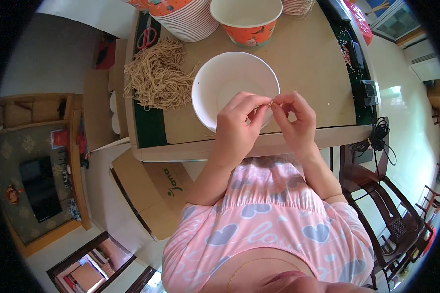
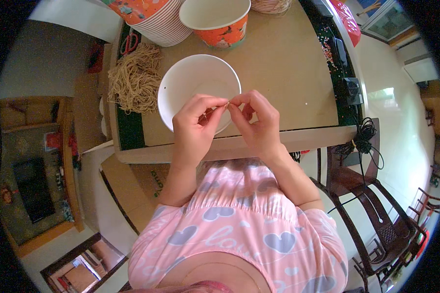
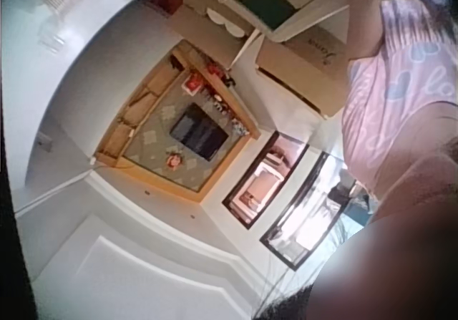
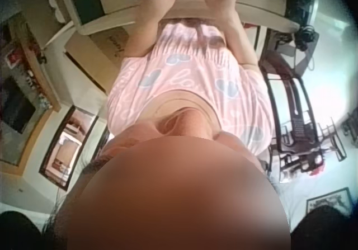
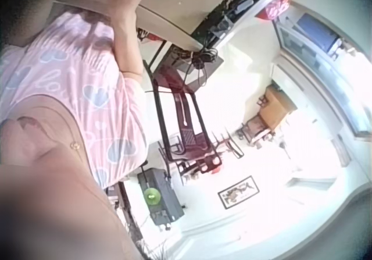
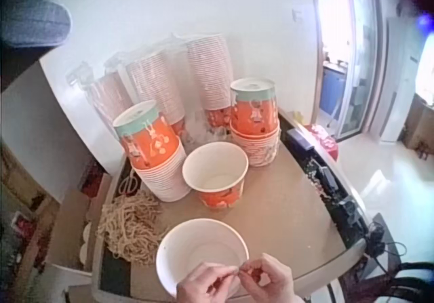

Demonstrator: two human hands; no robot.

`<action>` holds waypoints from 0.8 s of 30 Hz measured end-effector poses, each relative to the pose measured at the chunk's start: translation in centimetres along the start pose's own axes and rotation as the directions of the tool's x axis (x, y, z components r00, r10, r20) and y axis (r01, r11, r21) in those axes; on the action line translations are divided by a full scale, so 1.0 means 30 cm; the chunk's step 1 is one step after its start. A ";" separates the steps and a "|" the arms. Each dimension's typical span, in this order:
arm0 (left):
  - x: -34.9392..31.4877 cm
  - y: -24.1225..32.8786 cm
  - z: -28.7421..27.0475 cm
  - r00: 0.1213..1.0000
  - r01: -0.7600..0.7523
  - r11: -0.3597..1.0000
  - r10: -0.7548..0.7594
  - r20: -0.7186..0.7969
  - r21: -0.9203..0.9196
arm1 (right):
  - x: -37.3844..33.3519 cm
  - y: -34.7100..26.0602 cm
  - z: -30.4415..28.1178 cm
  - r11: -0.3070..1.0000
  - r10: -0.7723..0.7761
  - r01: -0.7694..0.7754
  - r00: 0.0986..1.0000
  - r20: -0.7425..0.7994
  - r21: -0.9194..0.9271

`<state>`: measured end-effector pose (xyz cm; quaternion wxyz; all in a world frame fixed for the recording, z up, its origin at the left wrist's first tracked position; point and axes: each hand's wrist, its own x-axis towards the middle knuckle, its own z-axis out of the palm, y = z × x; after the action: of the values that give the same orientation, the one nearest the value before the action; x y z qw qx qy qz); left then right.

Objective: Threading thin strings or ties through pre-punched holes in paper cups to assemble packaging components.

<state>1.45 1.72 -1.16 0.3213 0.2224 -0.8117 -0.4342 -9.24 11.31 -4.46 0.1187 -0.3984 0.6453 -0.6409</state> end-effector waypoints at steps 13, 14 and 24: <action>-0.022 0.005 -0.042 0.996 0.065 0.996 -0.062 -0.059 0.059 | 0.012 -0.081 -0.007 0.973 0.035 0.003 0.987 0.160 -0.230; -0.025 0.004 -0.044 0.997 0.065 0.996 -0.062 -0.053 0.060 | 0.012 -0.081 -0.006 0.973 0.038 -0.002 0.987 0.155 -0.229; -0.029 -0.001 -0.046 0.981 0.193 0.980 -0.193 0.002 -0.043 | 0.007 -0.082 -0.002 0.980 0.081 -0.054 0.988 0.134 -0.192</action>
<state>3.04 1.48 -0.90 0.2831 0.2937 -0.7764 -0.4804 -8.51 11.55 -2.11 0.1479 -0.4301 0.7059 -0.5431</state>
